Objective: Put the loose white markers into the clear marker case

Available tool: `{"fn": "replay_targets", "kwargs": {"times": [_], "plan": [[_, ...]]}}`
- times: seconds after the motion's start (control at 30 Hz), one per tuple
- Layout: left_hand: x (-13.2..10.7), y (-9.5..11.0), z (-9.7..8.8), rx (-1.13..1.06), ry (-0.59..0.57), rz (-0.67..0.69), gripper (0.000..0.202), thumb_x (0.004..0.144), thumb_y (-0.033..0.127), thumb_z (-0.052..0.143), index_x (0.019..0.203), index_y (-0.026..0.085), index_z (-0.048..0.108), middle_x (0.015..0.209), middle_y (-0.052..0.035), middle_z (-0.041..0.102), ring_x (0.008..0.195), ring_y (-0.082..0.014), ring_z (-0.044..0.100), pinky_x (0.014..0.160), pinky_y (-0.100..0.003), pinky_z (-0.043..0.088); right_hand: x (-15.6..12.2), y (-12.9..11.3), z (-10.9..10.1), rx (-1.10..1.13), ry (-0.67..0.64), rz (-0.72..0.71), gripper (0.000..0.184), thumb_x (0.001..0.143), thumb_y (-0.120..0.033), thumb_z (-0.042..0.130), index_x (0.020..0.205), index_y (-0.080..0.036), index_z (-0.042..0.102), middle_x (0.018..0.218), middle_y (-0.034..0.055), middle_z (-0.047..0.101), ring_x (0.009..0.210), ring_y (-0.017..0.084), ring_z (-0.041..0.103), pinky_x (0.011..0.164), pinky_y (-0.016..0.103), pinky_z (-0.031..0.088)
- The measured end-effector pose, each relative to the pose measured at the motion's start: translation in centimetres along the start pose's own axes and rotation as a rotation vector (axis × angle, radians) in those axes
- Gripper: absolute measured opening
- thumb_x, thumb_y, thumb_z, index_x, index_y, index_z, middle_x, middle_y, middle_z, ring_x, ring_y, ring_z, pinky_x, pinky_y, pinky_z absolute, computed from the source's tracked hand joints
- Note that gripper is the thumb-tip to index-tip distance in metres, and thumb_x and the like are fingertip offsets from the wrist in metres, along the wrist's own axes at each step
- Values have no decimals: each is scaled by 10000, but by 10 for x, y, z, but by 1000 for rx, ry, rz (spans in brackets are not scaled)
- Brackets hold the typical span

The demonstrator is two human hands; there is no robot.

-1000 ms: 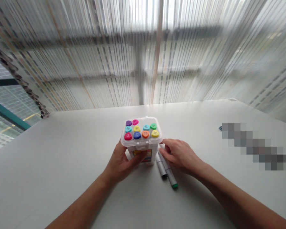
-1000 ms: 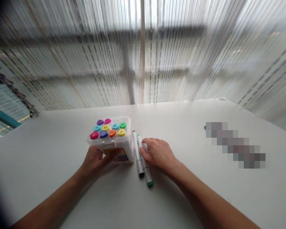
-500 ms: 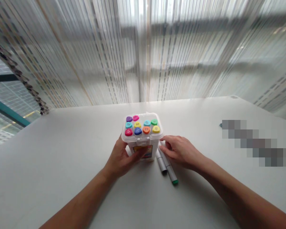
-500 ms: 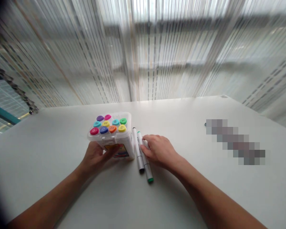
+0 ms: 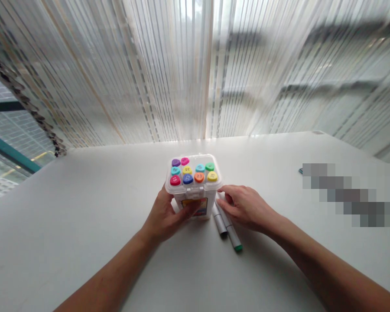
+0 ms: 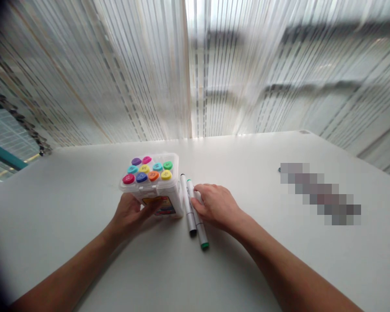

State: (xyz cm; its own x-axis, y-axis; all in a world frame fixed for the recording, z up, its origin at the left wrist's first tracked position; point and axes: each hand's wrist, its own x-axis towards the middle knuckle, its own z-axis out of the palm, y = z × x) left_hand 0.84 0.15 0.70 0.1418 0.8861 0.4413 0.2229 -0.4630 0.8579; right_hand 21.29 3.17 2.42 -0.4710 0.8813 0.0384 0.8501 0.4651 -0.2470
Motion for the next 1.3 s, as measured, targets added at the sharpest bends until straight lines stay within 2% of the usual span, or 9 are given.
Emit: {"fn": "replay_targets", "kwargs": {"times": [0.47, 0.7, 1.03, 1.3], "plan": [[1, 1, 0, 3, -10, 7, 355, 782, 332, 665, 1069, 134, 599, 1190, -146, 626, 1131, -283, 562, 976, -384, 426, 0, 0, -1, -17, -8, -3, 222, 877, -293, 484, 957, -173, 653, 725, 21, 643, 637, 140, 553, 598, 229, 328], [0, 3, 0, 1, -1, -9, 401, 775, 382, 666, 1084, 136, 599, 1191, -155, 634, 1125, -311, 570, 967, -414, 436, -1, 0, -1, -21, -12, 1, 227, 880, -295, 479, 964, -172, 650, 744, 25, 647, 647, 142, 559, 614, 233, 337], [0, 3, 0, -14, -7, -19, 405, 775, 399, 669, 1082, 143, 604, 1191, -145, 635, 1128, -296, 571, 980, -401, 437, -1, -1, -1, -21, -7, -12, 215, 881, -290, 471, 920, -175, 648, 746, 26, 648, 648, 139, 559, 614, 231, 336], [0, 2, 0, -19, -4, -24, 417, 776, 404, 667, 1098, 147, 600, 1217, -146, 619, 1162, -308, 543, 1010, -426, 409, -1, -1, -1, -29, -10, 4, 237, 881, -293, 474, 979, -170, 651, 763, 33, 657, 680, 151, 579, 626, 235, 341]]}}
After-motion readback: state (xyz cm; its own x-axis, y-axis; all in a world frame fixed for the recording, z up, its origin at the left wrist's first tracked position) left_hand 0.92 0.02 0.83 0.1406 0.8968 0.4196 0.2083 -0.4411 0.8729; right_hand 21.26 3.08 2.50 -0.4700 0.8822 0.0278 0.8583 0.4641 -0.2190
